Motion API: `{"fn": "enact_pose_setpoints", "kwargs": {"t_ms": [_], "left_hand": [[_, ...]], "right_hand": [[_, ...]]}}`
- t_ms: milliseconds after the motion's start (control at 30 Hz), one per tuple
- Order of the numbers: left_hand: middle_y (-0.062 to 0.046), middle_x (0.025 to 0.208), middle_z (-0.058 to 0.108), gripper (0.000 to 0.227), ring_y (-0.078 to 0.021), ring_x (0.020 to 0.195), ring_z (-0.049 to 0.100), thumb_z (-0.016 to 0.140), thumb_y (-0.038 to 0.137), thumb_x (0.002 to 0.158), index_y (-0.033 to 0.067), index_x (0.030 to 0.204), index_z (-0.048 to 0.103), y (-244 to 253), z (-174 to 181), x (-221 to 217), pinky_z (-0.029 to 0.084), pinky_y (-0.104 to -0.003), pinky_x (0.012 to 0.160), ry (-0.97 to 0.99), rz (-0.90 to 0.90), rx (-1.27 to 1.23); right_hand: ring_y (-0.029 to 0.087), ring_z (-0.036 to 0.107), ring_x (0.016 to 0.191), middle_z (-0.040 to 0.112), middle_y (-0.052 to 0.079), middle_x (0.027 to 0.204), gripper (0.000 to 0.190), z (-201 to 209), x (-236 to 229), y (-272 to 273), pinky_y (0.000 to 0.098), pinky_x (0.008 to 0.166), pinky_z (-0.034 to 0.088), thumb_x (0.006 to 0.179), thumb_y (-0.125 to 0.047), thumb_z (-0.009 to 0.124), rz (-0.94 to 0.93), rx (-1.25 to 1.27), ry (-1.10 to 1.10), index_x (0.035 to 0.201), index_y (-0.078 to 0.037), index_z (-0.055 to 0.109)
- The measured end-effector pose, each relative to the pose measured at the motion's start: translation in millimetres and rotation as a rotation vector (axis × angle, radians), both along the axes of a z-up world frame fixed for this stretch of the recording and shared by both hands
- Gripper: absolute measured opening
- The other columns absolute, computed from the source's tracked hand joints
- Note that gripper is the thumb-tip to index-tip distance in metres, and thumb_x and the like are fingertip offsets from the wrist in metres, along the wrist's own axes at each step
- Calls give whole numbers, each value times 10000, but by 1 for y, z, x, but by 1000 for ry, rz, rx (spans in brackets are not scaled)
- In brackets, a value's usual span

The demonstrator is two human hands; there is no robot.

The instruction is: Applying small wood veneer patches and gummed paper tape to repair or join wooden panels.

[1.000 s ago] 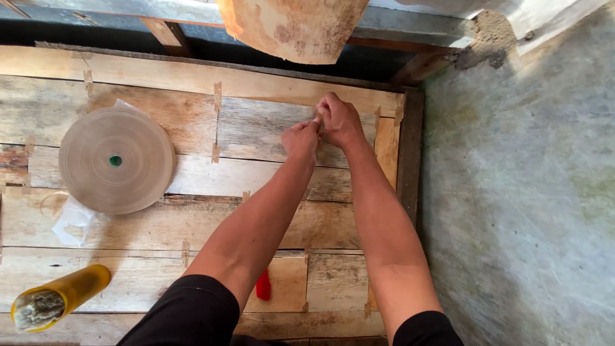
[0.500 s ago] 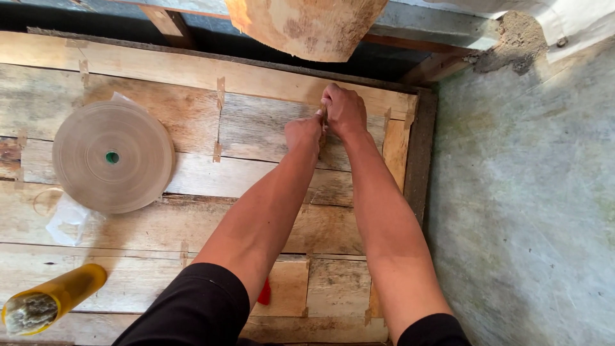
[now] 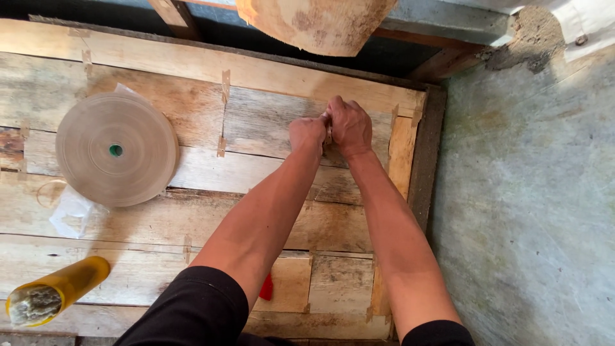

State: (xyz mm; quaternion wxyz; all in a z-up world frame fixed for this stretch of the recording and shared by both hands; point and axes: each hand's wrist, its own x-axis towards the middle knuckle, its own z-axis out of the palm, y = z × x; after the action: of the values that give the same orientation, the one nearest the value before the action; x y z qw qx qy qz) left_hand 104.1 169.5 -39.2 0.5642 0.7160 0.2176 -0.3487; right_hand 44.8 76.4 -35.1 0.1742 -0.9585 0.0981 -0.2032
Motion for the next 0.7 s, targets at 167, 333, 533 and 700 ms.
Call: {"fn": "enact_pose_setpoints", "kwargs": {"t_ms": [167,333,533,700], "left_hand": [[-106,678,695,344,-191,568,600,846,257,838,-41,738,706,0,-23,2,477,-384,531,8,20,-50],[-109,689,688,277,-186,573,589,828,166,837,-56,742,693,0,-36,1,471,-386,517,7,49,-183],[-81,667,697,275,-160,568,575,864,182,813,-31,719,719,4,-30,2,465,-353,518,-55,-45,-155],[-62,654,686,276,-139,528,548,878,222,809,0,724,738,13,-15,-3,443,-333,483,10,-52,-171]], "right_hand": [[328,621,771,672,100,781,126,7,-5,2,464,669,526,924,-110,671,43,-73,4,929,-106,546],[330,656,821,699,97,828,128,9,-11,4,455,701,546,945,-108,664,51,-73,45,1006,-95,552],[316,680,841,712,82,872,139,13,-15,7,452,683,552,979,-98,632,29,19,37,1106,-92,577],[310,685,873,715,74,901,44,12,-15,7,445,707,544,1020,-120,599,12,13,122,1056,-101,582]]}}
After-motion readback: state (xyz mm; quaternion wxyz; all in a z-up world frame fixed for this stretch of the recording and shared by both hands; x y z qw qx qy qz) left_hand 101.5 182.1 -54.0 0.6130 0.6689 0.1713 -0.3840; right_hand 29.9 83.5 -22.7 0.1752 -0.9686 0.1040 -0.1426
